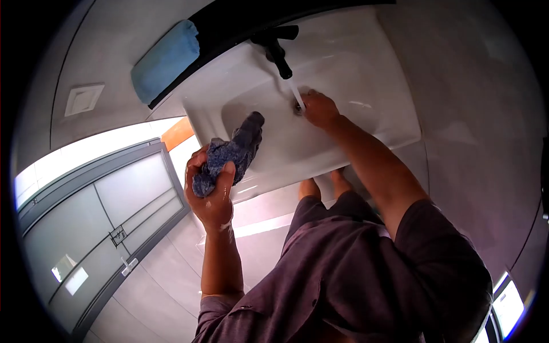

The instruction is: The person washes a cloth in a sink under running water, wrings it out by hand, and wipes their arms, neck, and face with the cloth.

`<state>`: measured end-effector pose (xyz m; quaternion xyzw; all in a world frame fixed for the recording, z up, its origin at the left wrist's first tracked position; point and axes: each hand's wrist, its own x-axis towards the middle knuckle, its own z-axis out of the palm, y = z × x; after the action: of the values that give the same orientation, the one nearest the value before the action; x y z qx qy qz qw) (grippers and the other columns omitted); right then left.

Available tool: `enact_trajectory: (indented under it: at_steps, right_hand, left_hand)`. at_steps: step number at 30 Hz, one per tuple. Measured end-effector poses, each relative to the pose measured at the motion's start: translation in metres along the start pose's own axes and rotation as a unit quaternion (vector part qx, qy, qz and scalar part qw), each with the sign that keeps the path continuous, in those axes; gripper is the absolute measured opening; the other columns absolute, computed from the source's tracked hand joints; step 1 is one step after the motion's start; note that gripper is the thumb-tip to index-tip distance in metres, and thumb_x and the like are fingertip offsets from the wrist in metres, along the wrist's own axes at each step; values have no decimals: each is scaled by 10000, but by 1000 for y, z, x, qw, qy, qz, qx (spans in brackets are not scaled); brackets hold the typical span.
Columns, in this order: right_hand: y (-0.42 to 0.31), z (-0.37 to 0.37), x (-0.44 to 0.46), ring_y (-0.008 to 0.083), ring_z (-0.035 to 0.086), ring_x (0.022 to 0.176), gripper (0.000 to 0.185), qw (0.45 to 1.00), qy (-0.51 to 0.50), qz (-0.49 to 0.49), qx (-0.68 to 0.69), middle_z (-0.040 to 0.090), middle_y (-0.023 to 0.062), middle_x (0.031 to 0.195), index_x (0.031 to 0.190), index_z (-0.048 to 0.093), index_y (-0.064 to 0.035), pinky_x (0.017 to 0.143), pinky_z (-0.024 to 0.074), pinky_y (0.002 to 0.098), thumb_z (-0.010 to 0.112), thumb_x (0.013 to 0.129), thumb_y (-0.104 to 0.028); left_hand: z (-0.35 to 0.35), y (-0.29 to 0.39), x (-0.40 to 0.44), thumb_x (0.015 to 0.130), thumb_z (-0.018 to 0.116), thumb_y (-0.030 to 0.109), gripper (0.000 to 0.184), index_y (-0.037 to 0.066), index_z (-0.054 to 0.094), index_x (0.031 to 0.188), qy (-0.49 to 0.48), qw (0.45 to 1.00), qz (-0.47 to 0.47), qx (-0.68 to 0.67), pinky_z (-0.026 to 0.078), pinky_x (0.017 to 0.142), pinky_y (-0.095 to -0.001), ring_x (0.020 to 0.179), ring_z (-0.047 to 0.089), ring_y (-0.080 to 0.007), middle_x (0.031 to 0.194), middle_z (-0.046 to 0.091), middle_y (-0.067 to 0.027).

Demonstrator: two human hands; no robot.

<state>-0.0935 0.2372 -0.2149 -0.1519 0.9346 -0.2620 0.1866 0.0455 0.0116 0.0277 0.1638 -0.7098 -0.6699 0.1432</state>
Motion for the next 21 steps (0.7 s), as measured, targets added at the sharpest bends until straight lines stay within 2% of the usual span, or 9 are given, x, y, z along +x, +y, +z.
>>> enact_trajectory:
  at_steps: [2, 5, 11, 14, 15, 16, 17, 20, 21]
  right_hand:
    - [-2, 5, 6, 329, 636, 1082, 233, 998, -32, -10, -60, 642, 136, 1131, 1110, 668, -72, 863, 552, 458, 593, 921, -186]
    - [-4, 3, 2, 341, 645, 1054, 234, 996, -14, -26, -89, 648, 148, 1115, 1113, 667, -73, 871, 549, 456, 595, 916, -178]
    - [9, 9, 21, 384, 648, 1050, 288, 999, -23, -26, -6, 674, 190, 1109, 1127, 651, -48, 892, 530, 490, 637, 923, -251]
    - [2, 2, 26, 412, 646, 1022, 257, 965, 249, 22, 79, 686, 196, 1074, 1116, 644, -40, 883, 532, 477, 622, 929, -215]
    - [-10, -27, 29, 328, 694, 871, 235, 940, 312, -23, 133, 708, 153, 989, 1091, 643, -39, 764, 559, 403, 589, 979, -238]
    - [-36, -59, 28, 179, 666, 739, 262, 881, 264, 46, 391, 694, 89, 911, 1099, 633, -44, 644, 533, 304, 567, 1023, -286]
    - [-67, -96, 19, 81, 599, 681, 314, 825, 290, 11, 485, 661, 36, 885, 1141, 620, -48, 582, 489, 250, 545, 1044, -337]
    - [-102, -148, 30, 91, 593, 668, 295, 799, 334, -72, 495, 659, 23, 867, 1181, 622, -49, 573, 484, 246, 597, 1022, -296]
    - [-96, -149, 41, 85, 591, 675, 268, 815, 335, -102, 462, 656, 19, 854, 1167, 631, -54, 579, 484, 244, 607, 1017, -275]
  left_hand:
    - [-10, -5, -7, 804, 748, -61, 384, -1, 572, 1140, 14, 1000, -6, -16, 472, 1008, -334, 1116, 610, -214, 1204, 632, -157]
    - [-19, -10, -15, 804, 730, -68, 344, -3, 586, 1108, 28, 999, -27, -35, 473, 1001, -330, 1095, 613, -207, 1186, 635, -146]
    - [-21, -7, -26, 792, 732, -65, 313, 16, 599, 1063, 30, 999, 0, -25, 471, 997, -359, 1100, 611, -233, 1197, 628, -165]
    - [-21, -6, -29, 792, 738, -59, 313, 22, 601, 1061, 18, 999, 21, -28, 474, 993, -361, 1109, 611, -237, 1196, 629, -169]
    - [-21, -6, -30, 795, 739, -58, 313, 28, 605, 1064, 9, 999, 31, -21, 481, 983, -360, 1114, 611, -239, 1199, 631, -170]
    - [-22, -7, -31, 795, 739, -59, 314, 28, 605, 1065, 12, 999, 31, -19, 482, 981, -358, 1113, 612, -237, 1199, 632, -169]
    - [-22, -8, -33, 794, 739, -60, 315, 29, 606, 1066, 14, 999, 32, -17, 484, 978, -356, 1111, 612, -236, 1200, 633, -167]
    - [-19, -7, -36, 797, 734, -63, 313, 28, 602, 1065, 16, 999, 41, -21, 483, 972, -345, 1106, 613, -233, 1199, 635, -159]
    - [-18, -3, -38, 797, 733, -63, 310, 28, 601, 1063, 17, 999, 44, -25, 482, 971, -344, 1105, 614, -233, 1198, 635, -158]
